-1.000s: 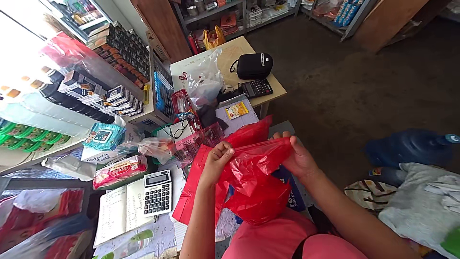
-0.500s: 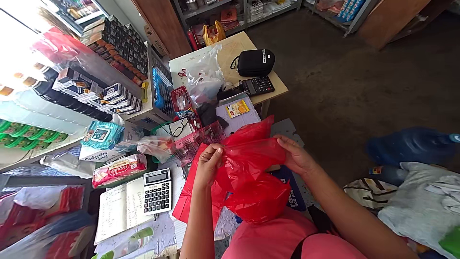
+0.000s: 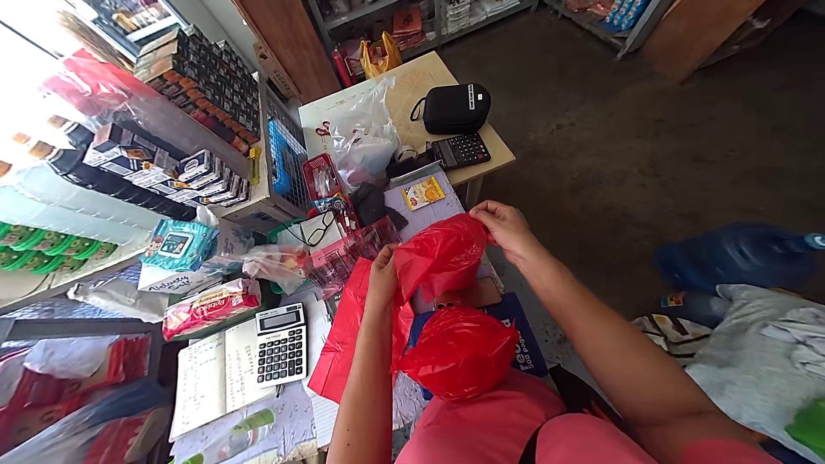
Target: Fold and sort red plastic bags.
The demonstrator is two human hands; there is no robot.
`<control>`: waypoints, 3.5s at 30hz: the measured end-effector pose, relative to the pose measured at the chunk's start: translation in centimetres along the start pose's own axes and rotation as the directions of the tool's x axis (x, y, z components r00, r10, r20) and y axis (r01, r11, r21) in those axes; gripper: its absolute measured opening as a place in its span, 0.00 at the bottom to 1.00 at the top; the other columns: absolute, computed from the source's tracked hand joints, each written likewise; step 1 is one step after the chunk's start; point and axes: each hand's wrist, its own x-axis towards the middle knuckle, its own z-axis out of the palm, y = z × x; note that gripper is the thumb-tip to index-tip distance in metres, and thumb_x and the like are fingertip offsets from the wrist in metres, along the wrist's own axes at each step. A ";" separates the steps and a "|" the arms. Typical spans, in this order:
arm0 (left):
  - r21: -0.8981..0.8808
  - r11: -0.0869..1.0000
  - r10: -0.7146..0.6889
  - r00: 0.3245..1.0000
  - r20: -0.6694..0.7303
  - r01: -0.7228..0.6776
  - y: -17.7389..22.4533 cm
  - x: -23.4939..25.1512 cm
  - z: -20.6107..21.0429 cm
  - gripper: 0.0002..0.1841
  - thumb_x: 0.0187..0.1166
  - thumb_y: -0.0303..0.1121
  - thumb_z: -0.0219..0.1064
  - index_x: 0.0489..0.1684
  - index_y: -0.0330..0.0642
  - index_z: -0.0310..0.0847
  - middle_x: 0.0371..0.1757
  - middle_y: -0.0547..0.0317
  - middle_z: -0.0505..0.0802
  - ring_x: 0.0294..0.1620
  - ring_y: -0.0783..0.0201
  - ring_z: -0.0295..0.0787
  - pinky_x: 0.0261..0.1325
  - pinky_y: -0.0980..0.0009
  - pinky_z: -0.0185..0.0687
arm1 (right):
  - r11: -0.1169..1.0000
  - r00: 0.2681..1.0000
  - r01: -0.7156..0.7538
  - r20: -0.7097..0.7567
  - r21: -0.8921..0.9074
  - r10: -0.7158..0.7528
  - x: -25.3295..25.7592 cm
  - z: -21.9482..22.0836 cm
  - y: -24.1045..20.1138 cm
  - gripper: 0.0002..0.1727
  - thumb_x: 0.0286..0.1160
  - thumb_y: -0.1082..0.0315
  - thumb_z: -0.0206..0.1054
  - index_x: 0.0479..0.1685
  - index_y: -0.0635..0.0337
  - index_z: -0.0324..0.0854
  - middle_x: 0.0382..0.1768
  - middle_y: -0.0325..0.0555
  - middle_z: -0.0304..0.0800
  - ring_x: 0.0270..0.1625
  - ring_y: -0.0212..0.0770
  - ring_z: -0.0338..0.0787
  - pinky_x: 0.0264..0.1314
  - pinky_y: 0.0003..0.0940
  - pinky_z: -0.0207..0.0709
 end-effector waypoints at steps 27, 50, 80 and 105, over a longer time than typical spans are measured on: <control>0.214 0.962 -0.178 0.984 0.027 0.168 -0.9 -0.7 1.1 0.21 0.96 0.33 0.38 0.74 0.27 0.67 0.60 0.46 0.85 0.56 0.70 0.81 0.63 0.72 0.77 | 0.974 0.996 -0.032 0.079 -0.223 0.051 2.6 -1.0 8.9 0.11 0.86 0.73 0.60 0.58 0.70 0.82 0.41 0.53 0.91 0.39 0.36 0.89 0.48 0.36 0.84; 0.102 0.963 0.199 0.916 0.349 -0.248 -7.5 2.0 -2.0 0.48 0.59 0.33 0.85 0.79 0.21 0.59 0.73 0.41 0.82 0.73 0.63 0.81 0.79 0.64 0.77 | 0.984 0.894 0.166 0.411 0.065 -0.178 1.3 -4.6 7.2 0.45 0.58 0.63 0.83 0.83 0.59 0.71 0.81 0.45 0.76 0.79 0.39 0.78 0.79 0.37 0.76; 0.346 0.900 0.245 0.964 0.100 -0.265 -9.3 -0.5 -4.3 0.33 0.71 0.42 0.78 0.73 0.29 0.77 0.69 0.39 0.86 0.66 0.53 0.88 0.67 0.57 0.86 | 0.978 0.924 0.189 0.353 -0.085 -0.147 0.2 -6.3 8.4 0.46 0.60 0.50 0.82 0.83 0.54 0.71 0.80 0.45 0.77 0.82 0.42 0.76 0.80 0.42 0.75; 0.883 0.459 0.033 0.991 -0.128 0.098 -12.4 -5.2 -10.1 0.22 0.76 0.40 0.74 0.60 0.31 0.82 0.58 0.36 0.87 0.56 0.45 0.89 0.63 0.50 0.85 | 0.902 0.930 0.221 0.359 -0.370 -0.081 -5.3 -8.5 4.4 0.29 0.80 0.51 0.68 0.75 0.59 0.79 0.71 0.50 0.86 0.70 0.43 0.88 0.73 0.38 0.83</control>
